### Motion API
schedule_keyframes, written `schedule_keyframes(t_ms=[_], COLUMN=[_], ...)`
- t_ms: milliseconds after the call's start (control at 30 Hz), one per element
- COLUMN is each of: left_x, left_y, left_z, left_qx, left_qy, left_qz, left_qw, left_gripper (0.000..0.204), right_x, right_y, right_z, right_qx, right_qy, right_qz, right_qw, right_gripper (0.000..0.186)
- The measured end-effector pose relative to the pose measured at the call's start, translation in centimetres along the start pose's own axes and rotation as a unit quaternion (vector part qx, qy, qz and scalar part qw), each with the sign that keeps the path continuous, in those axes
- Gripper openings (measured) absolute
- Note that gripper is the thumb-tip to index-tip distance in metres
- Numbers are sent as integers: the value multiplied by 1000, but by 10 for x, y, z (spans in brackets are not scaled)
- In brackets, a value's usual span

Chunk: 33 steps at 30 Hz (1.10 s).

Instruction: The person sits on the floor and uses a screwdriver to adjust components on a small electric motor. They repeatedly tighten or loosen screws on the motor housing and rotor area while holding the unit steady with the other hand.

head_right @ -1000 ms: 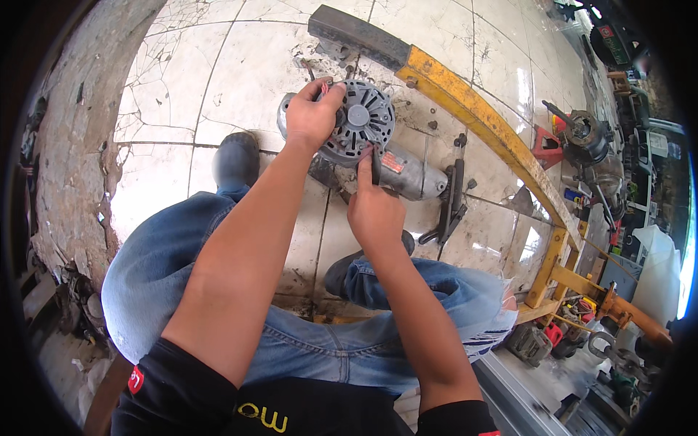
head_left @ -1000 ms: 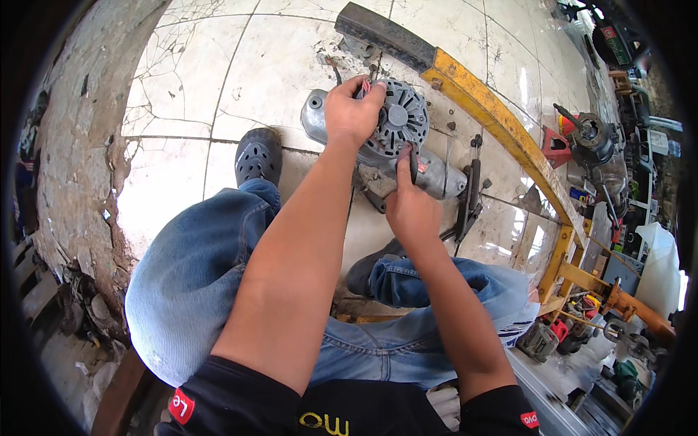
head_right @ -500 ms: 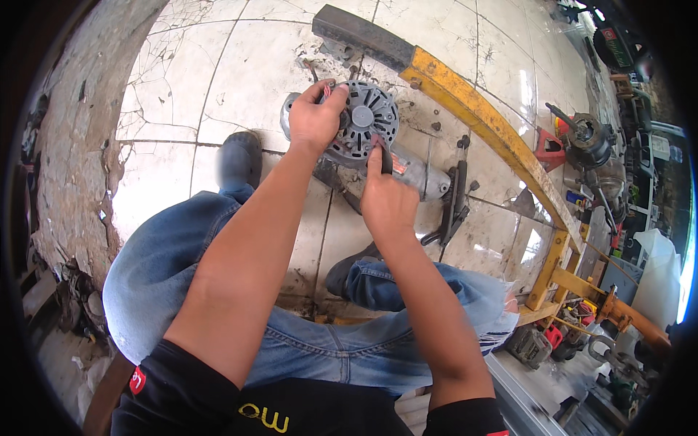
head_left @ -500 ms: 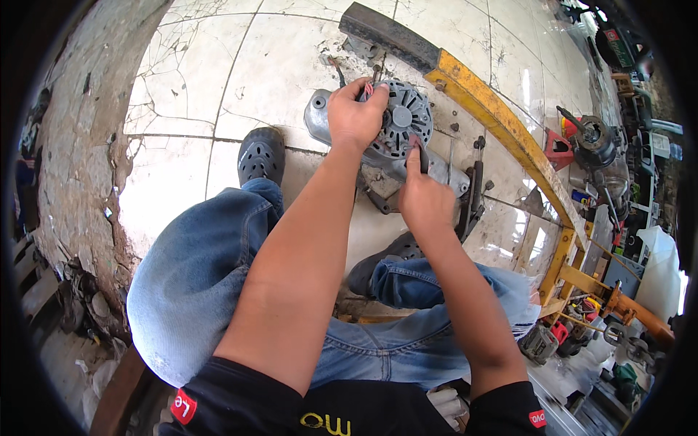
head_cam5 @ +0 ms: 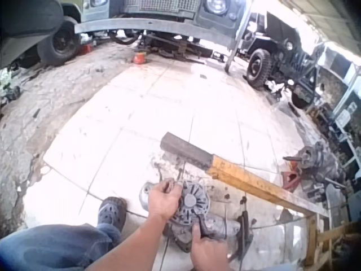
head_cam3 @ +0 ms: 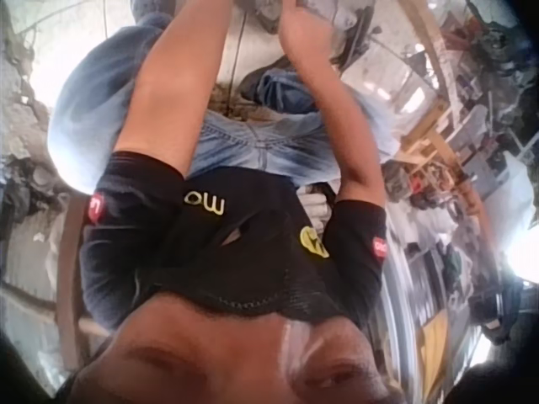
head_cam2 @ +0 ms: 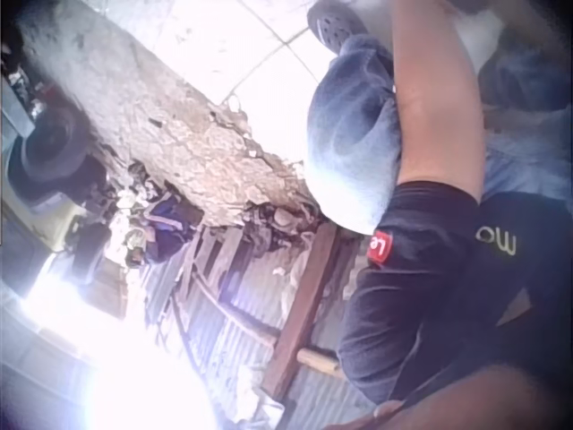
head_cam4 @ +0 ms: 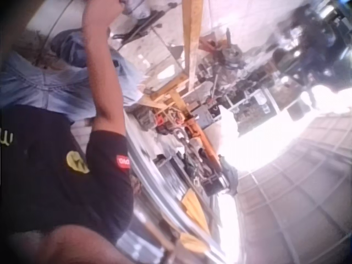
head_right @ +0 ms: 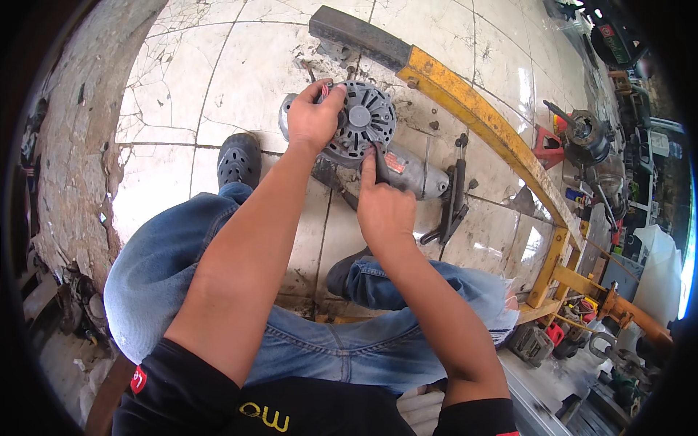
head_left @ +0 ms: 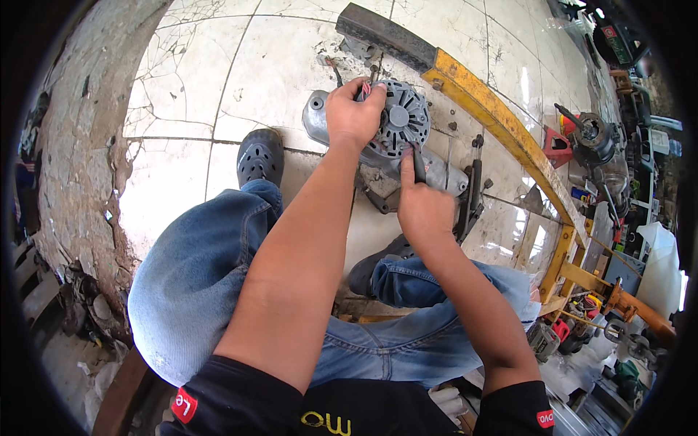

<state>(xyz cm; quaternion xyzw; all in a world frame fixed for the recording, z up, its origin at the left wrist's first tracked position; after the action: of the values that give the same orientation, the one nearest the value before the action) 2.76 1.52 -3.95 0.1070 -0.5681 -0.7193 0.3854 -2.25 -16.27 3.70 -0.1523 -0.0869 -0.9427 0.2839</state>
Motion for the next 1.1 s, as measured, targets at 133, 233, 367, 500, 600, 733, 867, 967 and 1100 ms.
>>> schedule_keyframes(t_ms=[133, 233, 367, 500, 600, 733, 867, 967, 1100], left_x=[4, 4, 2, 1, 4, 2, 4, 1, 4], left_y=[3, 7, 1, 1, 2, 0, 0, -2, 1], left_z=[0, -1, 0, -3, -2, -1, -4, -3, -3], left_qx=[-3, 5, -1, 16, 4, 10, 26, 10, 23], left_qy=[-10, -5, -8, -5, 0, 5, 7, 16, 13], left_qz=[9, -6, 13, 7, 12, 2, 0, 6, -1], left_qw=[1000, 1000, 1000, 1000, 1000, 1000, 1000, 1000, 1000], left_gripper=[55, 56, 57, 56, 55, 54, 53, 53, 53], right_x=[-6, -8, -1, -11, -3, -7, -9, -3, -10], right_y=[5, 1, -4, 0, -6, -4, 0, -4, 8], right_z=[9, 7, 7, 10, 12, 12, 14, 15, 20], right_qx=[-21, -10, 5, -4, 8, -11, 1, 7, -9], right_qy=[0, 6, -5, 0, -14, 8, -11, -13, -22], right_qz=[-11, -6, 7, 1, 6, 3, 9, 22, 15], right_qw=[1000, 1000, 1000, 1000, 1000, 1000, 1000, 1000, 1000], right_gripper=[68, 67, 66, 66, 65, 64, 64, 64, 64])
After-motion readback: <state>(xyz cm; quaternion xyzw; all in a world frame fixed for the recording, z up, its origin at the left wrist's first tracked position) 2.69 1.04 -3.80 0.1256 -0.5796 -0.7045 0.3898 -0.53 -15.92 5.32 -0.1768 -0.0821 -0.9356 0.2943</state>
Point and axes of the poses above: each hand's wrist, its own x-axis away from the middle knuckle, its own z-axis out of the back of the hand, y = z × x, the point moved 4 cm from there along -x, towards the middle knuckle, and after that the axes turned 9 degrees about -x, right-handed, at the moved point
